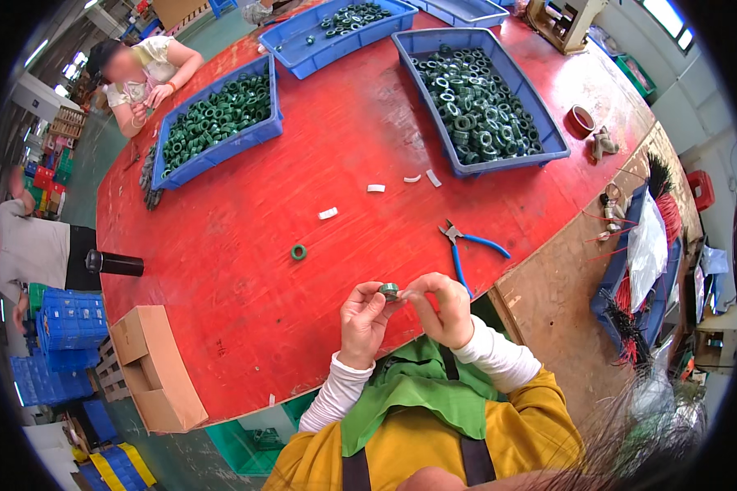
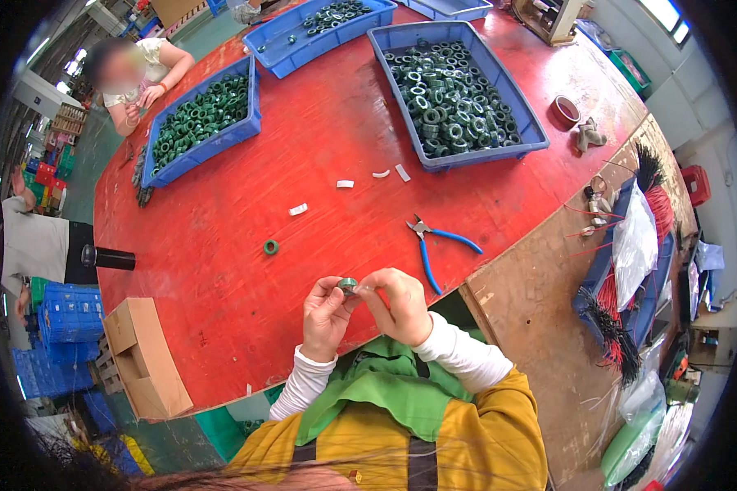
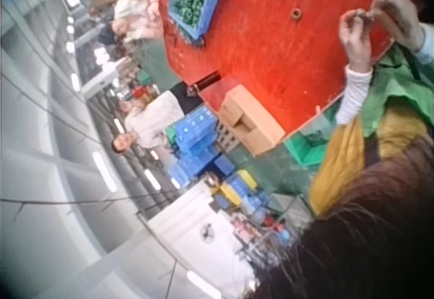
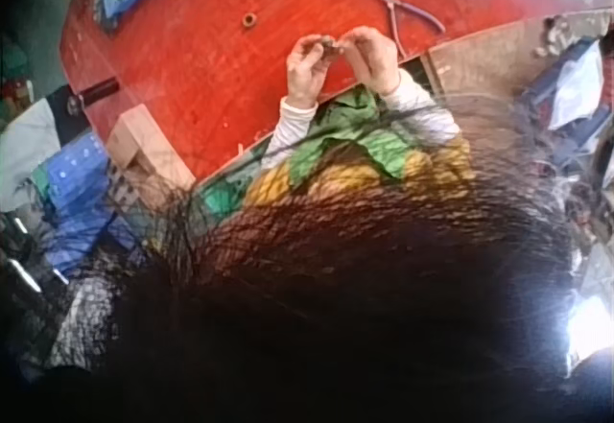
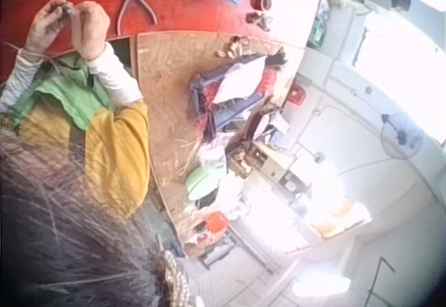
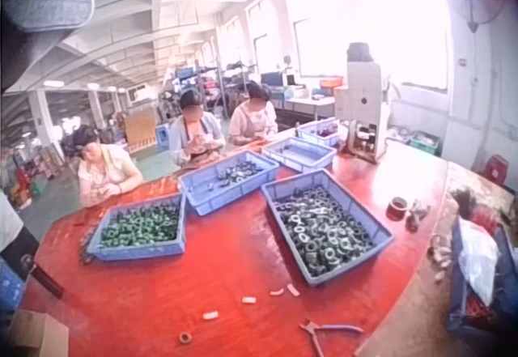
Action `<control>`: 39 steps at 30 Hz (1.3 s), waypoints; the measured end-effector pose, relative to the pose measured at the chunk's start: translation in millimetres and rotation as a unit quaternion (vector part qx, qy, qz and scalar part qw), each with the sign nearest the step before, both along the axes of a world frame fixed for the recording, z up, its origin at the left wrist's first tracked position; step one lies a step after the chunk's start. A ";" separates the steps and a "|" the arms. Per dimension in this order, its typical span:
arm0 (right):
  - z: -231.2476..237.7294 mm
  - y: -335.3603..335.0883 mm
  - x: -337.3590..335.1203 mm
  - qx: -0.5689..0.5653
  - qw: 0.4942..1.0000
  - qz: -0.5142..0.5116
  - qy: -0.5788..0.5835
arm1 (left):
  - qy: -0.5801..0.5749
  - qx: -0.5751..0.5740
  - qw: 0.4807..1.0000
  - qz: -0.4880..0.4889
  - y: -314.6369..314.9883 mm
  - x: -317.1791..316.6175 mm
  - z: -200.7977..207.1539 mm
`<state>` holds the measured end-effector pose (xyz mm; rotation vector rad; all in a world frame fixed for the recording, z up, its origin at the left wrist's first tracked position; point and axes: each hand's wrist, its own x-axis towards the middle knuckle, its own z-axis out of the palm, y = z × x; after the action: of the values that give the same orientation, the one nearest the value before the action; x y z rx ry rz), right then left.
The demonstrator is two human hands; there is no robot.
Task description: Assembling green and white plastic rings/components at a workstation.
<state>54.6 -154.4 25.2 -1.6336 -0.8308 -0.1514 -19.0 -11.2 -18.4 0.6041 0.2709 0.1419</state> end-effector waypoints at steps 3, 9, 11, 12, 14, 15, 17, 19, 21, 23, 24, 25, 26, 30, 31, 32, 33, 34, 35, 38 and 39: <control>4.3 0.0 4.1 0.022 0.997 0.005 0.068 | -0.001 0.029 0.999 -0.015 0.7 -1.7 -1.1; -0.2 3.6 23.2 0.112 0.923 0.085 0.357 | -0.016 0.077 0.995 -0.060 5.3 -5.7 5.2; -4.7 4.2 29.2 0.118 0.883 0.111 0.440 | -0.025 0.081 0.993 -0.079 9.4 -5.3 3.4; -7.8 3.6 30.5 0.123 0.834 0.137 0.520 | -0.034 0.086 0.991 -0.098 11.4 -5.3 2.4; -22.2 3.5 28.5 0.130 0.809 0.154 0.552 | -0.028 0.072 0.990 -0.121 16.5 -3.0 1.9; -27.2 5.8 26.6 0.158 0.780 0.164 0.584 | -0.021 0.059 0.988 -0.142 18.8 -1.3 1.5; -29.3 6.7 24.4 0.187 0.755 0.157 0.608 | -0.021 0.053 0.989 -0.140 22.1 1.7 -3.4; -34.3 8.3 23.3 0.202 0.771 0.140 0.587 | -0.022 0.047 0.989 -0.139 20.6 6.8 1.0; -35.6 10.3 21.2 0.217 0.786 0.124 0.565 | 0.019 0.091 0.995 -0.047 14.7 9.3 8.9; -34.1 13.8 19.3 0.250 0.792 0.099 0.548 | -0.030 0.244 0.969 0.030 13.1 6.6 3.0; -34.5 15.5 17.6 0.252 0.791 0.099 0.548 | -0.077 0.388 0.912 0.107 11.3 4.9 4.6; -35.2 17.3 16.1 0.263 0.804 0.085 0.526 | -0.077 0.435 0.888 0.130 8.6 1.2 7.9; -35.5 19.0 14.6 0.274 0.816 0.072 0.503 | -0.077 0.436 0.888 0.129 5.9 0.2 11.4; -27.6 24.1 5.0 0.244 0.873 0.025 0.421 | 0.003 0.446 0.891 0.081 -4.7 -2.1 20.6; -30.1 23.6 2.1 0.246 0.893 0.022 0.376 | 0.016 0.427 0.901 0.070 -4.6 -1.6 20.3; -31.6 22.8 -0.5 0.246 0.911 0.018 0.330 | 0.030 0.408 0.911 0.060 -4.7 -1.1 19.8; -29.1 22.6 -3.9 0.252 0.918 0.024 0.306 | 0.030 0.408 0.911 0.060 -5.1 -1.4 17.1; -30.8 21.4 -6.4 0.252 0.918 0.024 0.305 | 0.041 0.311 0.949 0.038 -5.7 -1.3 12.4; -33.8 19.5 -8.5 0.233 0.928 0.025 0.291 | 0.051 0.210 0.976 0.015 -6.2 -1.2 10.1; -35.3 16.4 -12.6 0.208 0.938 0.013 0.278 | 0.056 0.068 0.996 -0.031 -5.1 1.3 11.3; -35.3 16.2 -14.4 0.211 0.935 0.020 0.286 | 0.056 0.068 0.996 -0.033 -5.4 0.9 9.7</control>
<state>40.2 -138.1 -10.1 -1.1587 -0.3466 0.1640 -18.1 -16.5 -8.7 0.7568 0.3514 0.0627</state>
